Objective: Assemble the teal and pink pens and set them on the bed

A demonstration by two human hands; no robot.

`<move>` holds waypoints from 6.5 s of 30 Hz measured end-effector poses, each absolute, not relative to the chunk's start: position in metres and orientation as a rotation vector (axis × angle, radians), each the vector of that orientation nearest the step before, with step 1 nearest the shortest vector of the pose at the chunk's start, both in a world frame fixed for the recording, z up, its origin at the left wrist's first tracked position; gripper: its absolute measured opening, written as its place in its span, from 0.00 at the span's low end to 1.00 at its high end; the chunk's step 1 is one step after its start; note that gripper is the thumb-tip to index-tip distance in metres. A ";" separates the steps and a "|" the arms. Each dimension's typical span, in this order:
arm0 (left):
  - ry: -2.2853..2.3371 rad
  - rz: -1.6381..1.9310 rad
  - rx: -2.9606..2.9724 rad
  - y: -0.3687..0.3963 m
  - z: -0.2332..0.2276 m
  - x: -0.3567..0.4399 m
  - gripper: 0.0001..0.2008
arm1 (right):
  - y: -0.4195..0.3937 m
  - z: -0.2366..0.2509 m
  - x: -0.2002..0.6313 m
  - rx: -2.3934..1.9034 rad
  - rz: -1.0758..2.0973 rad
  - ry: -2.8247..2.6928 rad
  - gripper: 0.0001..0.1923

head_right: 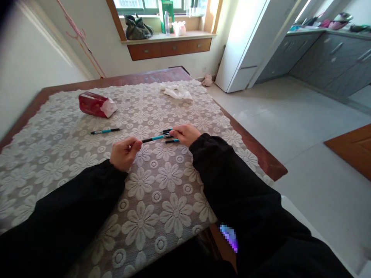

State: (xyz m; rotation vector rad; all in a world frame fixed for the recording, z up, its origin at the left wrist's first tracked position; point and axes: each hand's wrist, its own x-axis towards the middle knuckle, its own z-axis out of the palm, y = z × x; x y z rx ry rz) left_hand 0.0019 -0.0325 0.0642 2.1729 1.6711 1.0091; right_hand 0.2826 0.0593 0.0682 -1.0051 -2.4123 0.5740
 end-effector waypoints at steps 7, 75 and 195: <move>1.659 1.008 2.080 -0.028 0.059 0.002 0.18 | 0.075 0.075 0.307 -1.045 0.435 -2.564 0.21; 1.445 0.854 2.613 -0.034 0.060 0.003 0.13 | 0.014 0.073 0.255 -0.984 0.446 -2.740 0.20; 1.179 0.764 2.609 -0.029 0.054 0.004 0.16 | 0.012 0.063 0.249 -0.881 0.219 -2.758 0.17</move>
